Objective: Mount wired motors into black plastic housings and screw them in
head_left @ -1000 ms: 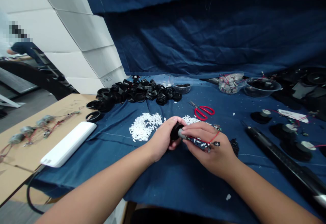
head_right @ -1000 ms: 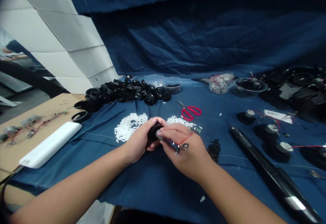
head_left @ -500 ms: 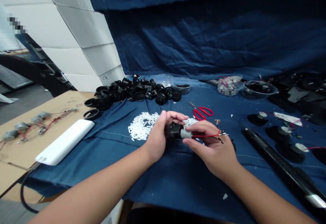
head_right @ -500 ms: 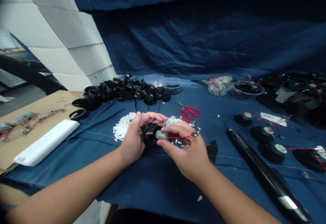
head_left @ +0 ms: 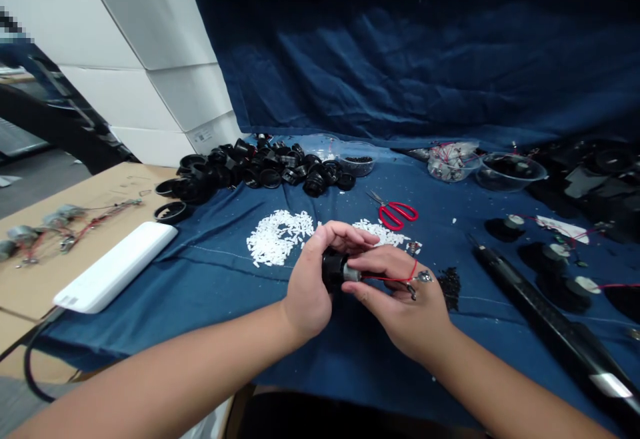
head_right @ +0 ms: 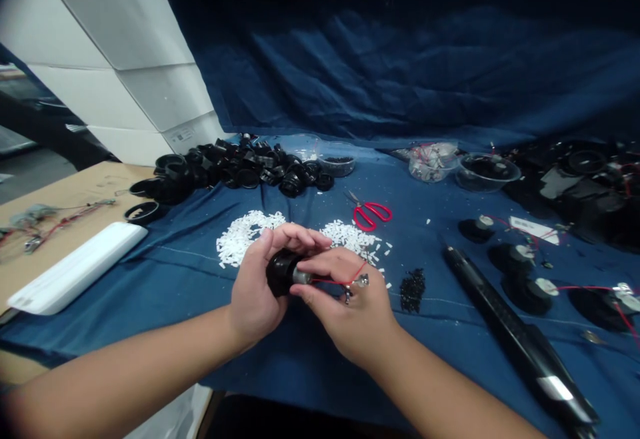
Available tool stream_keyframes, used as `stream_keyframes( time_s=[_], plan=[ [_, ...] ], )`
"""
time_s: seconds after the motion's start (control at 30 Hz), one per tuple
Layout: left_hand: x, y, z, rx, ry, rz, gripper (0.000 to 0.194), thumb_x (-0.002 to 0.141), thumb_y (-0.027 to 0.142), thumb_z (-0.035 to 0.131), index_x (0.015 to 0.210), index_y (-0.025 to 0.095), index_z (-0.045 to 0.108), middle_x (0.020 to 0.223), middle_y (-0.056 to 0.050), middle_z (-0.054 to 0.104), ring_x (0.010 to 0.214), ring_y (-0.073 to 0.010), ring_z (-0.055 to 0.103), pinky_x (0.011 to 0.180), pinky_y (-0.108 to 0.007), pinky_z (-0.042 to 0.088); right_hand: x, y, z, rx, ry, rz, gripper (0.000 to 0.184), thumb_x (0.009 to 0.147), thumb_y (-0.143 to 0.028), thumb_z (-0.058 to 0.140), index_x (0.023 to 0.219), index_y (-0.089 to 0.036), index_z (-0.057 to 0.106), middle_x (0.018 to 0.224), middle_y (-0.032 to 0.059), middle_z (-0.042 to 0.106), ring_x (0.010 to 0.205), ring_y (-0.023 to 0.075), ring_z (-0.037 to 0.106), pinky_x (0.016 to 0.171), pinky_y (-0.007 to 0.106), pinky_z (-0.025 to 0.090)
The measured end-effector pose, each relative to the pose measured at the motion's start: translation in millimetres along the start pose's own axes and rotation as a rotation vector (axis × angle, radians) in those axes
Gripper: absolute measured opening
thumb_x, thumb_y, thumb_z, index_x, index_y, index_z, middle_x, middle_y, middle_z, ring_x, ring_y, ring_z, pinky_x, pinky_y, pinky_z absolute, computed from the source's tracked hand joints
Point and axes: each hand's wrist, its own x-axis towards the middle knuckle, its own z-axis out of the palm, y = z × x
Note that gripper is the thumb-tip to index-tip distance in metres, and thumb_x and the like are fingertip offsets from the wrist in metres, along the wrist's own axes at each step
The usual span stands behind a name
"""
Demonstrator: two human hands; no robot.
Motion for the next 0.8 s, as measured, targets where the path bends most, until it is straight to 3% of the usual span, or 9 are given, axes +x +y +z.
stream_keyframes(
  time_s=[0.17, 0.23, 0.3, 0.4, 0.5, 0.63, 0.73, 0.8],
  plan=[
    [0.8, -0.7, 1.0, 0.113, 0.025, 0.013, 0.047, 0.113, 0.050, 0.032, 0.104, 0.021, 0.067, 0.116, -0.008, 0.074, 0.107, -0.0223, 0.069, 0.100, -0.038, 0.056, 5.7, 2.9, -1.9, 0.160, 0.012, 0.182, 0.025, 0.076, -0.021, 0.093, 0.097, -0.031, 0.084, 0.098, 0.0023, 0.080, 0.098, 0.0240, 0.074, 0.093, 0.039, 0.062],
    [2.6, 2.2, -0.2, 0.156, 0.003, 0.056, 0.041, 0.110, 0.057, 0.041, 0.115, 0.023, 0.063, 0.131, -0.009, 0.070, 0.115, -0.0245, 0.067, 0.103, -0.041, 0.055, 7.8, 4.5, -4.3, 0.251, 0.024, 0.268, 0.024, 0.075, -0.024, 0.094, 0.096, -0.030, 0.083, 0.100, 0.0028, 0.080, 0.095, 0.0235, 0.076, 0.086, 0.036, 0.064],
    [3.6, 6.0, -2.1, 0.226, -0.062, 0.139, 0.042, 0.104, 0.059, 0.058, 0.128, 0.025, 0.058, 0.145, -0.012, 0.063, 0.124, -0.0277, 0.065, 0.107, -0.044, 0.054, 9.0, 4.5, -7.3, 0.301, 0.023, 0.309, 0.024, 0.082, -0.032, 0.089, 0.105, -0.029, 0.081, 0.104, 0.0034, 0.080, 0.094, 0.0225, 0.077, 0.078, 0.033, 0.066],
    [2.7, 10.3, -4.6, 0.304, -0.198, 0.266, 0.058, 0.091, 0.043, 0.083, 0.139, 0.026, 0.055, 0.146, -0.014, 0.061, 0.130, -0.0318, 0.064, 0.112, -0.046, 0.052, 9.7, -1.1, -11.4, 0.527, 0.007, 0.421, 0.034, 0.088, -0.038, 0.085, 0.119, -0.032, 0.074, 0.113, 0.0038, 0.079, 0.100, 0.0219, 0.078, 0.082, 0.033, 0.067],
    [0.6, 12.9, -5.4, 0.302, -0.295, 0.396, 0.067, 0.084, 0.031, 0.090, 0.140, 0.028, 0.054, 0.143, -0.014, 0.064, 0.126, -0.0322, 0.068, 0.113, -0.049, 0.053, 9.6, -11.1, -10.6, 0.769, -0.051, 0.566, 0.045, 0.082, -0.040, 0.089, 0.122, -0.029, 0.071, 0.116, 0.0066, 0.078, 0.101, 0.0250, 0.078, 0.088, 0.037, 0.067],
    [-0.7, 20.4, -7.6, 0.455, -0.276, 0.574, 0.064, 0.080, 0.032, 0.094, 0.131, 0.027, 0.055, 0.137, -0.015, 0.069, 0.127, -0.0332, 0.068, 0.113, -0.052, 0.052, 5.2, -16.0, -2.5, 0.599, -0.084, 0.577, 0.046, 0.080, -0.054, 0.086, 0.110, -0.022, 0.074, 0.100, 0.0103, 0.079, 0.092, 0.0291, 0.078, 0.083, 0.042, 0.068],
    [0.4, 27.5, -11.0, 0.581, -0.264, 0.645, 0.060, 0.081, 0.030, 0.092, 0.127, 0.027, 0.054, 0.124, -0.011, 0.075, 0.119, -0.0310, 0.071, 0.110, -0.050, 0.052, -2.1, -9.4, -1.0, 0.397, 0.009, 0.499, 0.037, 0.087, -0.056, 0.080, 0.089, -0.020, 0.073, 0.081, 0.0061, 0.074, 0.073, 0.0224, 0.071, 0.066, 0.033, 0.063],
    [1.4, 30.6, -12.7, 0.649, -0.250, 0.686, 0.057, 0.081, 0.029, 0.091, 0.126, 0.027, 0.055, 0.118, -0.010, 0.077, 0.112, -0.0296, 0.074, 0.111, -0.050, 0.049, -6.6, -4.9, -5.0, 0.327, 0.081, 0.466, 0.031, 0.091, -0.048, 0.079, 0.081, -0.020, 0.069, 0.073, 0.0018, 0.067, 0.063, 0.0163, 0.062, 0.059, 0.026, 0.056]
  ],
)
